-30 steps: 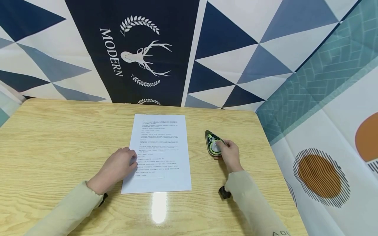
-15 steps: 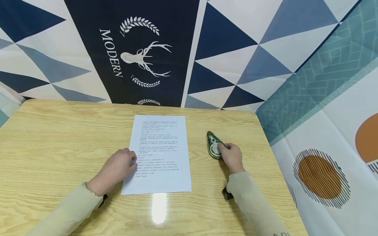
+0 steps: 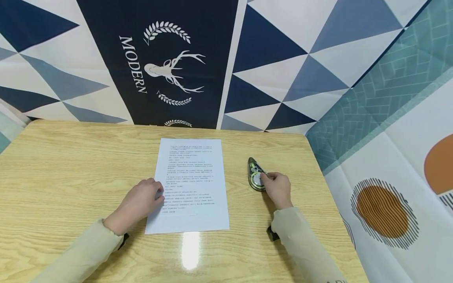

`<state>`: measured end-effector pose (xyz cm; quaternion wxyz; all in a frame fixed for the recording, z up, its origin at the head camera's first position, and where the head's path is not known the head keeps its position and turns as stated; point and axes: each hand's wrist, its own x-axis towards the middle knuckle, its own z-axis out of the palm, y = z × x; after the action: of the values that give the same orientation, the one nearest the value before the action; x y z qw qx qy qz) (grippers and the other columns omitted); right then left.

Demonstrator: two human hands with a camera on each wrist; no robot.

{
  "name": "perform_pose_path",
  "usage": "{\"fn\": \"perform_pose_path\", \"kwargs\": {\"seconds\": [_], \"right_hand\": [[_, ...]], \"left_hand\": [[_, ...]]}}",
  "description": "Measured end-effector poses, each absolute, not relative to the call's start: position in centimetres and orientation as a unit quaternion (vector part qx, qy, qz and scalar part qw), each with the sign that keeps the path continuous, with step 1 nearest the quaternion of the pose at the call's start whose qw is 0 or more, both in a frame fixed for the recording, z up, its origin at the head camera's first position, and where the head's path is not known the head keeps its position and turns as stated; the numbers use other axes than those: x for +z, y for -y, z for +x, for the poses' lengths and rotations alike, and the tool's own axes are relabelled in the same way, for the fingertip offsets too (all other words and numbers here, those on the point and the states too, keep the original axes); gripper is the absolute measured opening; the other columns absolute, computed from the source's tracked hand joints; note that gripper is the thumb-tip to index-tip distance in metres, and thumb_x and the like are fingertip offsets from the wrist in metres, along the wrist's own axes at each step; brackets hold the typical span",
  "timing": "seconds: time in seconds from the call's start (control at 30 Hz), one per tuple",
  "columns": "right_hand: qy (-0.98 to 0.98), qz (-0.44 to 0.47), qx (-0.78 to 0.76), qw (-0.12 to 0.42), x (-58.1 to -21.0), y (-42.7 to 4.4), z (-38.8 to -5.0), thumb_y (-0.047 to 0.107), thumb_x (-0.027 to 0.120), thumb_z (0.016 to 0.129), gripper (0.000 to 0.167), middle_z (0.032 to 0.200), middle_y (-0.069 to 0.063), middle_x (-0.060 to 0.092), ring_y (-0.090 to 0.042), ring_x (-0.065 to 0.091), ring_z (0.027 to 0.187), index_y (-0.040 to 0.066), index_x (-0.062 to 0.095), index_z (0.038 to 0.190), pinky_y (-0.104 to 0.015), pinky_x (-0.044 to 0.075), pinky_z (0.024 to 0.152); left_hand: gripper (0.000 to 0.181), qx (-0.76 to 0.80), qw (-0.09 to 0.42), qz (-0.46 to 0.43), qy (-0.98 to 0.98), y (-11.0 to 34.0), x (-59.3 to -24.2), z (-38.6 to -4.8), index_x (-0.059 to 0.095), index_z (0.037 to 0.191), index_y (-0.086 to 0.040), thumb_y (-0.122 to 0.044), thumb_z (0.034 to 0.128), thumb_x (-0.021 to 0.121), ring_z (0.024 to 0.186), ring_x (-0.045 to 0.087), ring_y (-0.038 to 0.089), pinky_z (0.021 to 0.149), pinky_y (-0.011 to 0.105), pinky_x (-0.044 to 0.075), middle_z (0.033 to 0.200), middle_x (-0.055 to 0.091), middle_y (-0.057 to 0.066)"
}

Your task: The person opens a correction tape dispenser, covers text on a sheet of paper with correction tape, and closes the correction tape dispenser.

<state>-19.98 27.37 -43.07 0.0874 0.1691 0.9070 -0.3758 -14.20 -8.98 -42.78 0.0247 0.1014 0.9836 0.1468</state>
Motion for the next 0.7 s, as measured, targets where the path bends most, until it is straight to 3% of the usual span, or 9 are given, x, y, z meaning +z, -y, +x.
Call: {"fn": "perform_pose_path", "kwargs": {"seconds": [0.2, 0.43, 0.6, 0.7], "right_hand": [[-0.908, 0.17, -0.373, 0.088, -43.1, -27.4, -20.1, 0.047, 0.047, 0.093, 0.06, 0.127, -0.02, 0.051, -0.029, 0.05, 0.108, 0.001, 0.051, 0.131, -0.034, 0.045, 0.079], [-0.907, 0.167, -0.384, 0.048, -42.7, -27.4, -20.2, 0.041, 0.044, 0.095, 0.057, 0.118, -0.021, 0.046, -0.026, 0.052, 0.089, -0.001, 0.047, 0.133, -0.027, 0.044, 0.066], [-0.91, 0.159, -0.383, 0.017, -41.8, -26.3, -20.2, 0.036, 0.044, 0.096, 0.053, 0.129, -0.023, 0.035, -0.031, 0.04, 0.106, 0.001, 0.046, 0.135, -0.036, 0.04, 0.078], [-0.916, 0.13, -0.38, -0.003, -41.3, -25.1, -20.4, 0.031, 0.046, 0.096, 0.049, 0.13, -0.023, 0.036, -0.034, 0.039, 0.113, 0.001, 0.047, 0.133, -0.042, 0.04, 0.086]], "left_hand": [[0.009, 0.147, 0.027, 0.1, -0.984, 8.9, -42.8, -14.3, 0.064, 0.081, -0.002, -0.01, 0.0812, 0.066, 0.062, 0.043, 0.019, 0.054, 0.029, 0.038, 0.069, 0.052, 0.006], [0.008, 0.154, 0.027, 0.101, -0.983, 8.9, -42.8, -14.5, 0.063, 0.079, -0.002, -0.01, 0.0808, 0.066, 0.061, 0.042, 0.018, 0.052, 0.027, 0.035, 0.067, 0.049, 0.004], [0.01, 0.163, 0.043, 0.099, -0.981, 9.1, -42.5, -14.7, 0.063, 0.08, -0.003, -0.012, 0.0806, 0.066, 0.062, 0.041, 0.019, 0.052, 0.027, 0.034, 0.067, 0.047, 0.004], [0.017, 0.162, 0.046, 0.095, -0.981, 9.2, -42.0, -15.3, 0.066, 0.091, -0.001, -0.015, 0.0817, 0.066, 0.066, 0.047, 0.019, 0.055, 0.028, 0.039, 0.074, 0.054, 0.006]]}}
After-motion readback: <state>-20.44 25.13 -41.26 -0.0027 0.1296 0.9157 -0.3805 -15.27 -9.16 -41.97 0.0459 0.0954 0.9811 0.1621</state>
